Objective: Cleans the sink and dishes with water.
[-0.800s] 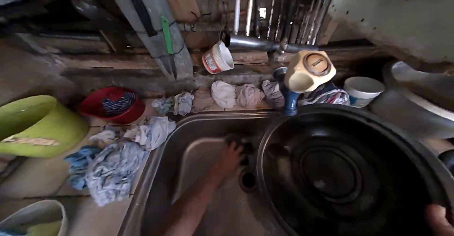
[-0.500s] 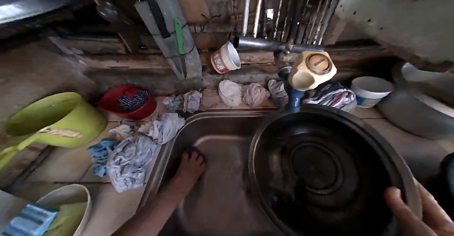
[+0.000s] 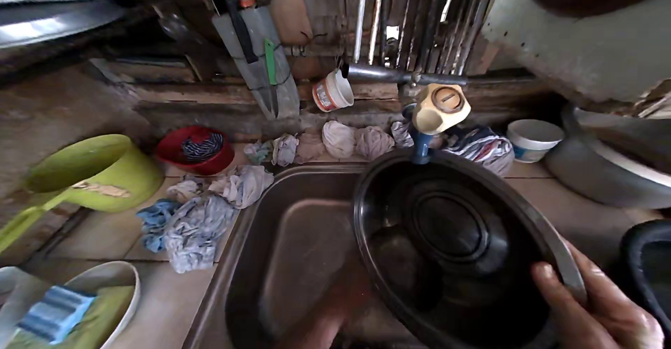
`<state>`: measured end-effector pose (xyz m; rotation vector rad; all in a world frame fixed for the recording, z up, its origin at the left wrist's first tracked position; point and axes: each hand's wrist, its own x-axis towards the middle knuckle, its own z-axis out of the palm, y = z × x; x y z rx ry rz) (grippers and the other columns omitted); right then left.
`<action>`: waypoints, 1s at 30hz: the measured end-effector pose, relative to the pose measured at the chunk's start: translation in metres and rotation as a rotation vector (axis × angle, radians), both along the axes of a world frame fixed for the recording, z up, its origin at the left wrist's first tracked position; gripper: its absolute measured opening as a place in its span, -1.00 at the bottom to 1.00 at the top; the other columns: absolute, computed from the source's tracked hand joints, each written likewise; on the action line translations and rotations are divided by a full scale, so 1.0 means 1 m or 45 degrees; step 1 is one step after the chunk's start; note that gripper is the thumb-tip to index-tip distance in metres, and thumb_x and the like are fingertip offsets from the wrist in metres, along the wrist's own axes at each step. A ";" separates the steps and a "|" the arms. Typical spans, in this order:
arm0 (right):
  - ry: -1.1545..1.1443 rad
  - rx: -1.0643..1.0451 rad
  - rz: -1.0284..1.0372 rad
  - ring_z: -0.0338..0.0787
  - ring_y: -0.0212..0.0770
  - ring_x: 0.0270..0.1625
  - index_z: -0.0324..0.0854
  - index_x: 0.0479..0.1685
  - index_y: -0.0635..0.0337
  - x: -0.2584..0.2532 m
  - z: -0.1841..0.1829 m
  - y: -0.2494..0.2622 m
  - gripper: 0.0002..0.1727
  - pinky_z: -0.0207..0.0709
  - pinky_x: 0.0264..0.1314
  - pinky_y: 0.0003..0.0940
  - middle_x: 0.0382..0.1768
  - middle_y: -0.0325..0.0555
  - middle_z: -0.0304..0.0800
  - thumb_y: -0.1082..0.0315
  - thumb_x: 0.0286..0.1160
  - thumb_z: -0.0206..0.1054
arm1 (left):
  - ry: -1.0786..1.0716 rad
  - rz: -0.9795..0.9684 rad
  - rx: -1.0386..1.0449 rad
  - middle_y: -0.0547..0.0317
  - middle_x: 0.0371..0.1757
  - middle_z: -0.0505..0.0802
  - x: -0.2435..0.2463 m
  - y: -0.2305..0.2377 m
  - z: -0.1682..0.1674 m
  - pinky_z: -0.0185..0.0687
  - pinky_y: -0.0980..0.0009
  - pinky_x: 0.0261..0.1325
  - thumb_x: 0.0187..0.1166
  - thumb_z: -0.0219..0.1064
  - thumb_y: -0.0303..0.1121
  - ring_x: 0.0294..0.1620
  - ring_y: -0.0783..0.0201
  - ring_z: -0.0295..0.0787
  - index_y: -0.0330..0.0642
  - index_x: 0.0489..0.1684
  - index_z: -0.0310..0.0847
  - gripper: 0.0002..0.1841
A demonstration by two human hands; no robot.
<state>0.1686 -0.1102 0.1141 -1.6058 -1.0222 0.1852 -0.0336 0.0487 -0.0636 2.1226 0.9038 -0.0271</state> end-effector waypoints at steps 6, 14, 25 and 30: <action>0.075 -0.002 -0.077 0.55 -0.59 0.53 0.37 0.44 0.74 0.005 -0.006 -0.007 -0.52 0.38 0.61 -0.65 0.52 0.29 0.54 0.55 0.62 0.14 | 0.097 -0.413 0.171 -0.20 0.52 0.67 0.000 0.034 -0.015 0.31 -0.09 0.71 0.58 0.40 -0.26 0.64 -0.12 0.49 -0.32 0.43 0.62 -0.52; -0.119 0.035 -0.045 0.45 -0.33 0.68 0.50 0.37 0.69 0.030 -0.020 -0.019 -0.56 0.32 0.71 -0.50 0.58 0.38 0.45 0.50 0.62 0.17 | 0.628 -0.707 0.217 -0.21 0.51 0.65 -0.102 0.087 0.016 0.35 -0.27 0.58 0.38 0.54 -0.37 0.61 -0.38 0.37 -0.08 0.15 0.85 -0.66; -0.502 0.028 0.013 0.32 -0.07 0.77 0.67 0.27 0.52 0.049 -0.018 -0.017 -0.64 0.14 0.82 -0.36 0.58 0.45 0.43 0.50 0.63 0.18 | 0.061 -0.668 0.466 0.07 0.66 0.57 0.072 -0.015 -0.033 0.27 -0.44 0.58 0.58 0.41 -0.28 0.73 -0.29 0.29 0.16 0.38 0.69 -0.62; -0.582 -0.002 0.027 0.32 0.08 0.76 0.68 0.29 0.45 0.045 -0.020 -0.021 -0.65 0.12 0.84 -0.24 0.56 0.47 0.45 0.53 0.64 0.18 | 0.402 -0.225 0.445 -0.10 0.77 0.41 0.060 0.049 -0.019 0.12 -0.52 0.59 0.50 0.41 -0.45 0.79 -0.40 0.09 0.00 0.56 0.54 -0.44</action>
